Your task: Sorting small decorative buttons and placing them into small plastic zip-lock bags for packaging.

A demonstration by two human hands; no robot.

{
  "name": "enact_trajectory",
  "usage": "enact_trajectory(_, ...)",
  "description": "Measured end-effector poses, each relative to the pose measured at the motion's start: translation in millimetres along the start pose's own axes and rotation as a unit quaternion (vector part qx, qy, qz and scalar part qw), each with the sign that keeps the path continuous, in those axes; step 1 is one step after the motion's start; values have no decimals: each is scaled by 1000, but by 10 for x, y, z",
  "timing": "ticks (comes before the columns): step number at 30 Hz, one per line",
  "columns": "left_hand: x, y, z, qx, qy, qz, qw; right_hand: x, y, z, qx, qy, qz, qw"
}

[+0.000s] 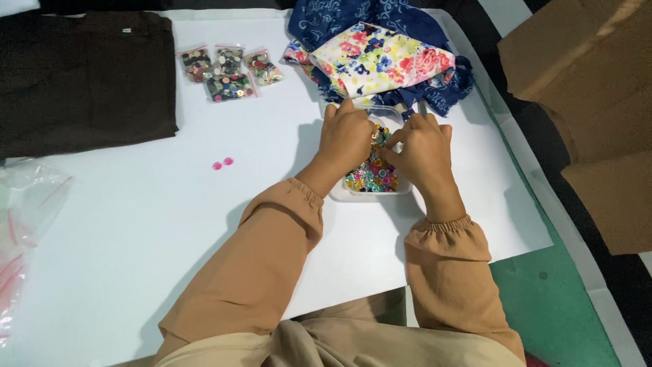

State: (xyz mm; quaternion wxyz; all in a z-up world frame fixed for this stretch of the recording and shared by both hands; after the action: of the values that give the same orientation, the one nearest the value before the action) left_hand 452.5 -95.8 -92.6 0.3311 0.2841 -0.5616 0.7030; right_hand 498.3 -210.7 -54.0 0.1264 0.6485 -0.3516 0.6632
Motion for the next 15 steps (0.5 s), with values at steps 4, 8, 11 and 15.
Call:
enact_trajectory(4,-25,-43,12,3,-2,-36,999,-38,-13,5,-8,-7,-23,1000)
enact_trajectory(8,57,-60,49,-2,1,-53,999,-101,-25,-1,8,1,-36,999)
enact_trajectory(11,45,-53,66,-7,-9,-53,999,-153,-24,26,16,-8,-37,999)
enact_trajectory(15,18,-58,57,-8,-12,-36,999,-148,-25,16,34,-24,-11,999)
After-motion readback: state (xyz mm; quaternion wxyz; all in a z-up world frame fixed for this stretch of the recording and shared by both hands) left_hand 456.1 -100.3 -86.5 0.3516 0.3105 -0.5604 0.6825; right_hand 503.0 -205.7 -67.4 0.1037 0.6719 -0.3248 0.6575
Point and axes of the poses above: each hand's wrist, its own y-axis away from the middle knuckle, its own x-axis out of the back of the hand, z = x × y, the point moved 8 cm from there along -y, towards the middle knuckle, and after that the axes turned 5 degrees about -x, right-handed, at the moved point
